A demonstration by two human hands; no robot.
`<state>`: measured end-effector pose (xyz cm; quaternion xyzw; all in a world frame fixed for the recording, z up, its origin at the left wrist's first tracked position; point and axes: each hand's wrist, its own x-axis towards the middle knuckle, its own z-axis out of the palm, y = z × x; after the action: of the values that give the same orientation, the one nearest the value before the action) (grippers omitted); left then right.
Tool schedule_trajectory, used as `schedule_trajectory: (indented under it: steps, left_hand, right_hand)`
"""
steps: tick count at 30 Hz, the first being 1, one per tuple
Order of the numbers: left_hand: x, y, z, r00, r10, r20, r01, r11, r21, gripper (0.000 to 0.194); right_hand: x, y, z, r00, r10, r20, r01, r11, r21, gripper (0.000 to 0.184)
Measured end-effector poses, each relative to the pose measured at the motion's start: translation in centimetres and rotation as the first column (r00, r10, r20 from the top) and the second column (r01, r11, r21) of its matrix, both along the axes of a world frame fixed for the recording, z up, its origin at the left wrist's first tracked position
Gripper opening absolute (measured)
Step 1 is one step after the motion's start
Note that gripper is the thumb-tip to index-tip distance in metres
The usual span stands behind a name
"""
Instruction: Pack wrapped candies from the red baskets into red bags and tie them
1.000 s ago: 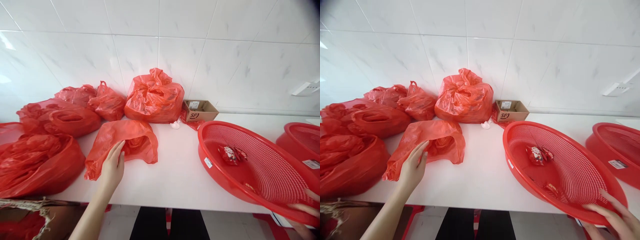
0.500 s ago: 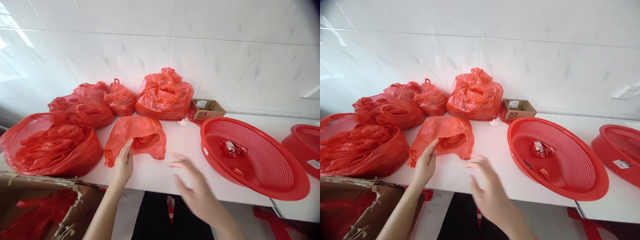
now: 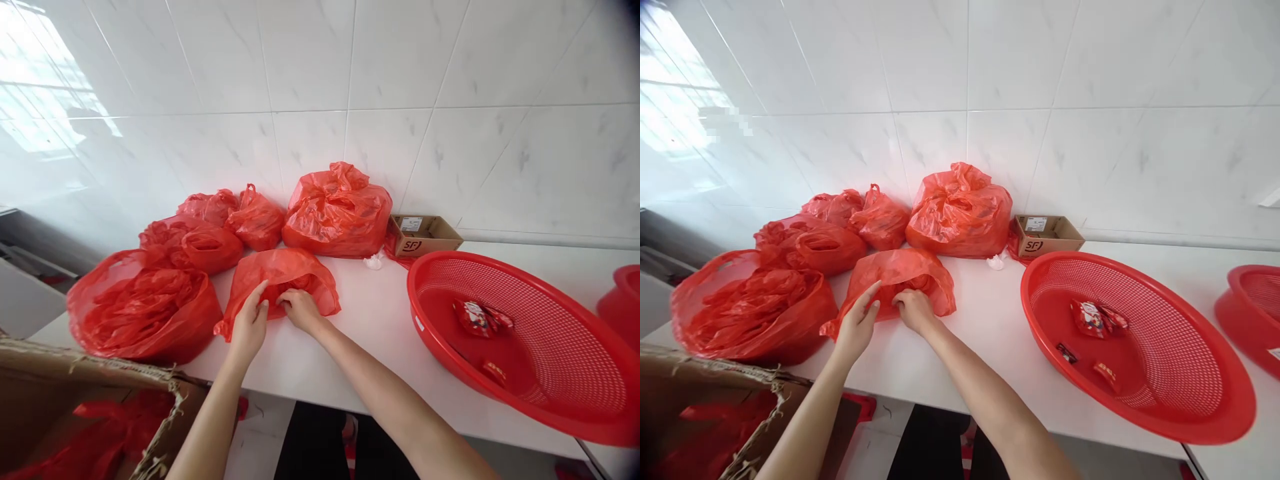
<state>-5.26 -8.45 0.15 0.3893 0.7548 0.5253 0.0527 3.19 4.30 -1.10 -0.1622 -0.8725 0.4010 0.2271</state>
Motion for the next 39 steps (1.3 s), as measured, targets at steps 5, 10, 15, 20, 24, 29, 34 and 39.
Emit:
schedule_trajectory:
  steps: [5, 10, 15, 20, 24, 29, 34, 39]
  left_hand:
    - [-2.2, 1.4, -0.2, 0.996, -0.004, 0.094, 0.011, 0.998, -0.069, 0.056]
    - [-1.9, 2.8, -0.9, 0.996, -0.039, 0.083, 0.057, 0.974, -0.218, 0.054]
    - [-1.2, 3.7, -2.0, 1.000, 0.012, -0.003, -0.013, 0.936, -0.352, 0.055]
    - [-0.9, 4.3, -1.1, 0.996, 0.015, -0.085, -0.051, 0.896, -0.441, 0.059]
    - [0.8, 2.8, 3.0, 0.970, -0.226, -0.084, 0.155, 0.852, -0.500, 0.050]
    - [4.0, 4.1, 6.4, 0.750, -0.632, -0.195, 0.466, 0.714, -0.522, 0.040]
    - [4.2, 10.0, 0.9, 0.718, -0.646, -0.259, 0.414, 0.695, -0.588, 0.026]
    - [-1.0, 11.8, -1.8, 0.860, -0.370, -0.351, 0.158, 0.848, -0.506, 0.031]
  right_hand:
    - [7.4, -0.4, 3.0, 0.958, 0.082, -0.274, -0.174, 0.928, -0.330, 0.013]
    - [14.9, -0.1, 3.8, 0.817, -0.175, -0.549, -0.435, 0.437, -0.787, 0.010]
    - [21.4, -0.5, 4.7, 0.663, -0.470, -0.582, -0.452, 0.368, -0.812, 0.020]
    - [23.6, -1.1, 5.3, 0.638, -0.524, -0.565, -0.284, 0.522, -0.805, 0.034]
    - [21.0, -1.4, 4.2, 0.865, -0.351, -0.359, -0.064, 0.633, -0.771, 0.008]
    - [17.2, -4.2, 4.0, 0.979, -0.082, -0.185, -0.049, 0.789, -0.612, 0.025]
    - [17.4, -7.2, 5.3, 0.895, 0.260, -0.363, -0.430, 0.720, -0.545, 0.013]
    - [23.2, -7.9, 5.2, 0.837, 0.384, -0.388, -0.545, 0.643, -0.538, 0.026]
